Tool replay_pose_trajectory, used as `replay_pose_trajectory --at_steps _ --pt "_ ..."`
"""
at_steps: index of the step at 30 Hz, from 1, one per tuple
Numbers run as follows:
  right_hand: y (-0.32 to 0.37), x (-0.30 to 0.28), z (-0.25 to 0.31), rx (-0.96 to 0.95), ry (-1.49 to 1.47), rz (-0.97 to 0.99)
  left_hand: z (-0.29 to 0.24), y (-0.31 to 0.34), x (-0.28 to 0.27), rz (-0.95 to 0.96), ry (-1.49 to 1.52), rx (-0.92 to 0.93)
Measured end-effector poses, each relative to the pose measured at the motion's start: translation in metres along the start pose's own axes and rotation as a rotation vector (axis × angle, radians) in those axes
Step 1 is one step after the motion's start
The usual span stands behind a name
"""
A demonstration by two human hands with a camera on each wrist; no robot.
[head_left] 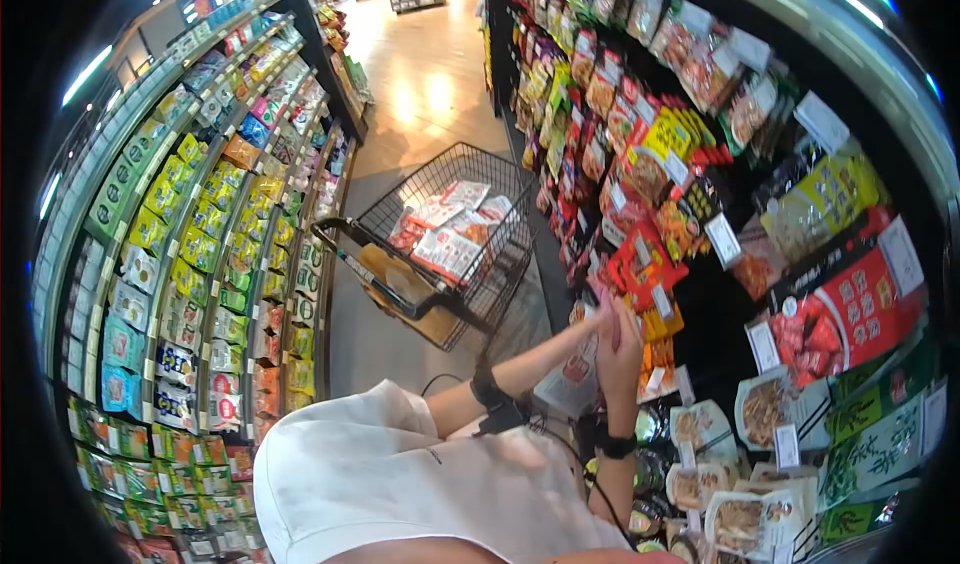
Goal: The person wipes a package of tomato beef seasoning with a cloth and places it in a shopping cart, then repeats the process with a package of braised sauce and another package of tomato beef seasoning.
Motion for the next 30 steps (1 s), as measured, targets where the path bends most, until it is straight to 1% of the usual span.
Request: replay_pose_trajectory --at_steps 1,3,5,6,8,9,10,11,12,14,15,17,18,20,21,22,23,24,25,26,28,29,30 --pt "-0.001 0.004 0.001 -0.002 0.039 -0.007 0.015 -0.01 -0.008 0.102 -0.013 -0.018" --pt "-0.005 0.016 0.008 -0.033 0.111 -0.01 0.009 0.0 -0.014 0.217 0.014 -0.13" --pt "-0.012 0.025 0.014 0.081 0.051 -0.049 0.001 0.005 -0.026 0.297 0.034 -0.185" --pt "-0.011 0.034 0.002 0.402 -0.116 0.067 0.011 0.0 -0.05 0.133 -0.062 -0.133" --pt "-0.011 0.067 -0.007 0.259 -0.167 0.071 -0.054 0.03 -0.054 -0.011 0.126 -0.221" --pt "-0.015 0.076 0.02 0.094 -0.09 0.101 -0.074 0.044 -0.057 -0.079 0.222 -0.272" --pt "-0.017 0.086 0.047 -0.073 -0.015 0.117 -0.068 0.025 -0.086 -0.191 0.31 -0.031" --pt "-0.016 0.104 0.069 -0.172 -0.003 0.208 -0.054 0.013 -0.113 -0.232 0.438 0.084" --pt "-0.01 0.121 0.086 -0.266 0.007 0.306 -0.057 0.007 -0.137 -0.235 0.605 0.144" --pt "0.003 0.141 0.108 -0.37 0.05 0.457 -0.055 -0.004 -0.181 -0.166 0.918 0.176" --pt "-0.002 0.148 0.116 -0.399 0.084 0.496 -0.057 -0.006 -0.195 -0.158 0.97 0.192" --pt "-0.013 0.16 0.106 -0.311 0.019 0.445 -0.067 0.002 -0.203 -0.198 0.946 0.198" --pt "-0.02 0.166 0.087 -0.201 -0.074 0.351 -0.075 0.01 -0.203 -0.221 0.927 0.2" --pt "-0.018 0.167 0.069 0.09 -0.287 0.253 -0.088 0.022 -0.199 -0.236 0.873 0.263" --pt "-0.016 0.164 0.071 0.265 -0.406 0.246 -0.077 0.017 -0.205 -0.223 0.868 0.211" --pt "-0.012 0.163 0.069 0.434 -0.518 0.235 -0.082 0.023 -0.206 -0.174 0.855 0.175" --pt "-0.005 0.166 0.038 0.526 -0.769 0.223 -0.09 0.027 -0.206 -0.121 0.842 0.15" --pt "0.003 0.165 0.015 0.537 -0.734 0.21 -0.087 0.024 -0.212 -0.133 0.774 0.098" --pt "0.006 0.162 0.008 0.549 -0.699 0.198 -0.083 0.022 -0.218 -0.143 0.706 0.043" --pt "0.008 0.16 0.0 0.599 -0.684 0.16 -0.079 0.021 -0.224 -0.151 0.634 -0.011" --pt "0.011 0.158 -0.002 0.701 -0.652 0.076 -0.077 0.023 -0.21 -0.001 0.364 0.044" --pt "0.009 0.157 0.001 0.715 -0.65 0.012 -0.073 0.027 -0.201 0.072 0.227 0.072" --pt "0.005 0.157 0.006 0.729 -0.648 -0.054 -0.069 0.031 -0.198 0.123 0.204 0.082"
Point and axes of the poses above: each hand's wrist, its own y-axis away from the middle knuckle, its own x-axis out of the palm, z = x × y, the point moved 7 cm from there along -y, towards the middle knuckle, and after that the axes turned 1 degree about -y, right-handed, at the moved point
